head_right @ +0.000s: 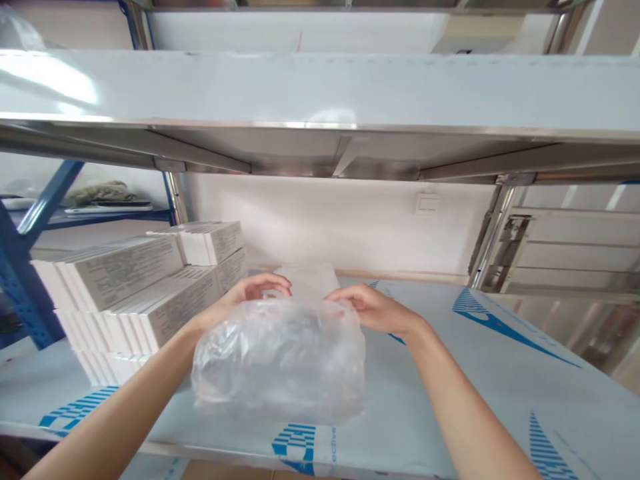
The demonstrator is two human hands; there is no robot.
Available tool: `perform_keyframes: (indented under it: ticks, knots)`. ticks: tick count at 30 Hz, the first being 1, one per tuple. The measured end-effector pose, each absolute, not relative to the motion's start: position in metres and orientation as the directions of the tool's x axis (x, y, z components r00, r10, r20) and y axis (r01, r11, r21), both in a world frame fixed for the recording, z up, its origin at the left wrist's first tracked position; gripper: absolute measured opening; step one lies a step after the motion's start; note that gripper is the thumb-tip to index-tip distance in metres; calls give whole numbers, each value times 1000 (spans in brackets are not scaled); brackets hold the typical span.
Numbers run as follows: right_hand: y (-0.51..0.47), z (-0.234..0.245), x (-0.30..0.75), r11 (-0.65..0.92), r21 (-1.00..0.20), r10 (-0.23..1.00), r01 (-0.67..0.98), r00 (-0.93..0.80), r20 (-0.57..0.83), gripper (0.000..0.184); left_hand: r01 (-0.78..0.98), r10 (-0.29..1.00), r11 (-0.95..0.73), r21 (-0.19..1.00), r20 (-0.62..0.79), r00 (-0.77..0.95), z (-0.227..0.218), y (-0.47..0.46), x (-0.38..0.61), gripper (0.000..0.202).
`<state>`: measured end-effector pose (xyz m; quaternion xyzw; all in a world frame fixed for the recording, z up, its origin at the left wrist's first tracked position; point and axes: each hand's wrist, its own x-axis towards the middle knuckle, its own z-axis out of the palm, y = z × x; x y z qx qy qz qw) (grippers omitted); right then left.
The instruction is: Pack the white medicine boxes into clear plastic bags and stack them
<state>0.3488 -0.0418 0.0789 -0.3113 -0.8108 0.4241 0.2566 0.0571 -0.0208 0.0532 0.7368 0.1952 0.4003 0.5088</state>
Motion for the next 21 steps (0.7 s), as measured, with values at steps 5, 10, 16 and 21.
perform_keyframes:
  ticks: [5, 10, 16, 21]
  knots:
    - [-14, 65, 353, 217, -973, 366, 77, -930, 8, 84, -200, 732, -357, 913, 406, 548, 50, -3, 75, 56]
    - [5, 38, 367, 75, -949, 429, -306, -849, 308, 105, -273, 716, -276, 921, 387, 581, 41, 4, 85, 69]
    - [-11, 34, 327, 410, -911, 791, 44, -515, 331, 40, -289, 710, -165, 943, 317, 629, 20, 5, 96, 94]
    - [-28, 28, 294, 747, -599, 649, 287, -510, 565, 26, -237, 747, -233, 943, 330, 578, 15, 3, 97, 104]
